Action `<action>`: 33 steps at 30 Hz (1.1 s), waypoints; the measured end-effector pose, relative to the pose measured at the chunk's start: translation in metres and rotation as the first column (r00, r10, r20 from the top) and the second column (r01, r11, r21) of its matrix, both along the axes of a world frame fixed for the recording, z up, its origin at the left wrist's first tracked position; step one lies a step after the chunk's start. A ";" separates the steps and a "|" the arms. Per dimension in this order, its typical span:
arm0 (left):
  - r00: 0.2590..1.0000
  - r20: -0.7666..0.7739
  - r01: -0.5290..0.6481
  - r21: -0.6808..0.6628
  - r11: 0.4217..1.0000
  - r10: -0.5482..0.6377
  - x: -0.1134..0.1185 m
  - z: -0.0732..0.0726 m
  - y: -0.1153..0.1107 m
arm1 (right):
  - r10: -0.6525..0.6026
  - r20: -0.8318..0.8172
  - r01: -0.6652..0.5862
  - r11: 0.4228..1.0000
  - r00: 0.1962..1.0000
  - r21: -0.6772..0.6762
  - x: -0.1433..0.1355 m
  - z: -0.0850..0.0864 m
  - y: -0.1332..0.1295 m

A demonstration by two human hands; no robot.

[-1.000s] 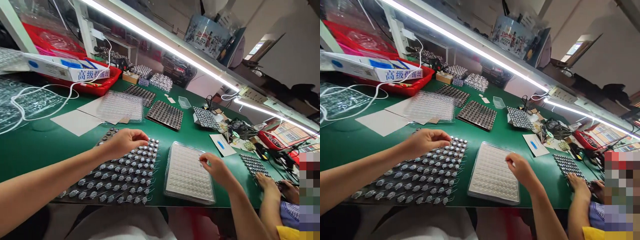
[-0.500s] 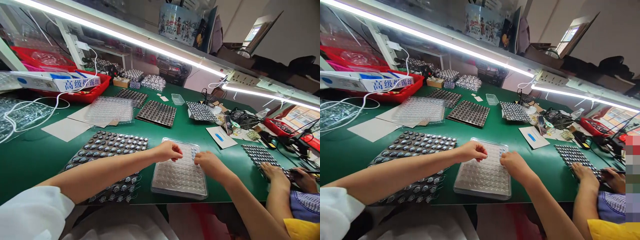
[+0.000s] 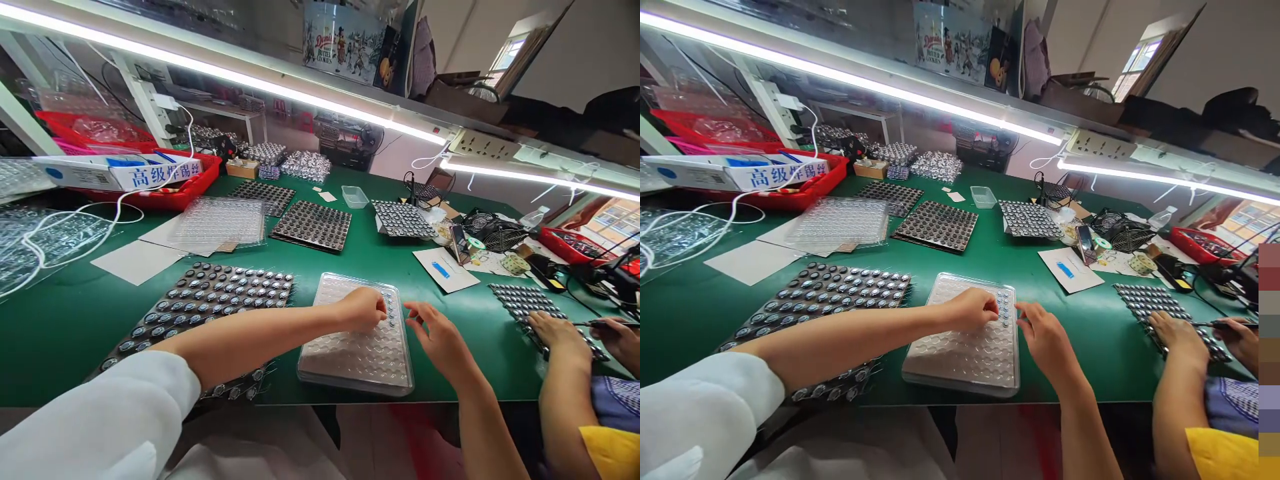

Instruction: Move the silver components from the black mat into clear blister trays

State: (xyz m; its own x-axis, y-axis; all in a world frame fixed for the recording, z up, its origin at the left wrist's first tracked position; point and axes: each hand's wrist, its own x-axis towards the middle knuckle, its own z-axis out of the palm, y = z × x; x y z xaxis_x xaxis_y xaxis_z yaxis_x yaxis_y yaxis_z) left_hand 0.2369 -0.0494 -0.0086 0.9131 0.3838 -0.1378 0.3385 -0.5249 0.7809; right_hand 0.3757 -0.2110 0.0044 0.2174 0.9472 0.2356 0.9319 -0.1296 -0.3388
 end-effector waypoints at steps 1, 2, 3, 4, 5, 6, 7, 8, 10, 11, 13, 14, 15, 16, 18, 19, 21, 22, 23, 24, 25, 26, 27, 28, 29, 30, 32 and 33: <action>0.999 -0.034 0.010 0.037 0.999 -0.009 0.003 0.001 -0.002 | -0.015 -0.009 0.015 1.000 1.000 0.009 0.000 -0.002 -0.006; 0.997 -0.070 0.022 0.069 0.997 -0.017 0.006 0.002 -0.004 | -0.026 -0.016 0.027 1.000 1.000 0.012 0.000 -0.005 -0.011; 0.994 -0.103 0.033 0.103 0.994 -0.022 0.008 0.003 -0.006 | -0.033 -0.022 0.033 0.999 0.999 0.013 -0.001 -0.008 -0.016; 0.991 -0.131 0.042 0.139 0.989 -0.024 0.010 0.005 -0.009 | -0.035 -0.027 0.035 0.999 0.999 0.012 -0.001 -0.011 -0.020; 0.988 -0.156 0.051 0.173 0.984 -0.024 0.012 0.008 -0.011 | -0.034 -0.032 0.034 0.999 0.999 0.013 0.000 -0.014 -0.024; 0.984 -0.178 0.061 0.202 0.978 -0.025 0.013 0.010 -0.012 | -0.034 -0.034 0.035 0.999 0.999 0.013 0.000 -0.016 -0.027; 0.980 -0.199 0.071 0.223 0.972 -0.026 0.014 0.012 -0.014 | -0.037 -0.034 0.037 0.999 0.999 0.013 0.001 -0.019 -0.030; 0.976 -0.217 0.079 0.236 0.968 -0.027 0.015 0.015 -0.014 | -0.042 -0.029 0.043 0.999 0.999 0.013 0.001 -0.020 -0.031; 0.968 -0.251 0.088 0.244 0.966 -0.025 0.018 0.019 -0.015 | -0.059 -0.008 0.059 0.998 0.998 0.018 0.001 -0.021 -0.033; 0.967 -0.254 0.085 0.243 0.966 -0.022 0.018 0.021 -0.016 | -0.067 0.007 0.067 0.997 0.998 0.025 0.001 -0.021 -0.033; 0.973 -0.228 0.072 0.236 0.969 -0.016 0.016 0.023 -0.016 | -0.073 0.047 0.071 0.996 0.996 0.059 0.001 -0.019 -0.032; 0.979 -0.203 0.067 0.230 0.971 -0.020 0.012 0.024 -0.016 | -0.070 0.073 0.064 0.994 0.995 0.084 0.000 -0.018 -0.030; 0.985 -0.170 0.066 0.227 0.972 -0.027 0.006 0.024 -0.016 | -0.062 0.103 0.050 0.992 0.993 0.113 0.000 -0.016 -0.027; 0.990 -0.135 0.069 0.224 0.972 -0.040 -0.002 0.025 -0.014 | -0.048 0.137 0.028 0.989 0.989 0.142 0.000 -0.015 -0.023; 0.994 -0.076 0.089 0.215 0.973 -0.074 -0.027 0.029 -0.008 | 0.017 0.201 -0.056 0.980 0.979 0.192 -0.002 -0.013 -0.011; 0.994 -0.050 0.101 0.209 0.973 -0.093 -0.045 0.031 -0.002 | 0.072 0.222 -0.119 0.972 0.972 0.205 -0.004 -0.011 -0.002; 0.994 -0.003 0.107 0.201 0.974 -0.108 -0.090 0.035 0.015 | 0.193 0.234 -0.245 0.946 0.953 0.215 -0.015 -0.006 0.020; 0.995 0.022 0.088 0.208 0.974 -0.095 -0.116 0.037 0.026 | 0.254 0.229 -0.303 0.929 0.940 0.212 -0.025 -0.002 0.032; 0.997 0.052 0.043 0.224 0.974 -0.055 -0.145 0.038 0.038 | 0.309 0.222 -0.354 0.912 0.925 0.207 -0.036 0.003 0.044; 0.996 0.089 -0.037 0.257 0.966 0.014 -0.175 0.037 0.053 | 0.353 0.216 -0.394 0.898 0.910 0.195 -0.050 0.009 0.057; 0.985 0.133 -0.142 0.281 0.949 0.108 -0.205 0.035 0.069 | 0.388 0.213 -0.427 0.886 0.897 0.181 -0.066 0.015 0.070; 0.959 0.171 -0.272 0.304 0.913 0.228 -0.234 0.031 0.085 | 0.422 0.208 -0.456 0.877 0.882 0.155 -0.083 0.021 0.084; 0.932 0.189 -0.357 0.333 0.873 0.309 -0.260 0.026 0.103 | 0.454 0.199 -0.481 0.868 0.869 0.121 -0.101 0.026 0.100; 0.898 0.206 -0.440 0.369 0.819 0.389 -0.284 0.019 0.120 | 0.479 0.185 -0.499 0.863 0.858 0.082 -0.119 0.031 0.116; 0.873 0.215 -0.488 0.394 0.779 0.439 -0.304 0.012 0.136 | 0.508 0.162 -0.519 0.854 0.846 0.029 -0.138 0.035 0.133; 0.853 0.220 -0.521 0.404 0.752 0.473 -0.320 0.005 0.150 | 0.538 0.137 -0.540 0.841 0.832 -0.024 -0.157 0.037 0.151; 0.847 0.200 -0.529 0.403 0.747 0.492 -0.342 -0.009 0.171 | 0.566 0.090 -0.556 0.824 0.820 -0.110 -0.194 0.035 0.188; 0.859 0.182 -0.510 0.393 0.765 0.479 -0.347 -0.015 0.178 | 0.573 0.068 -0.561 0.816 0.817 -0.139 -0.211 0.031 0.206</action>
State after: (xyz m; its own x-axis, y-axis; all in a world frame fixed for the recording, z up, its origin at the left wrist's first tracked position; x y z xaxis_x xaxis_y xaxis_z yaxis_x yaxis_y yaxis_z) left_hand -0.1103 0.1281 -0.0238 0.5817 0.7902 0.1929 0.5969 -0.5757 0.5588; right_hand 0.1645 -0.0046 0.0354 -0.3858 0.9152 0.1163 0.8794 0.4030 -0.2534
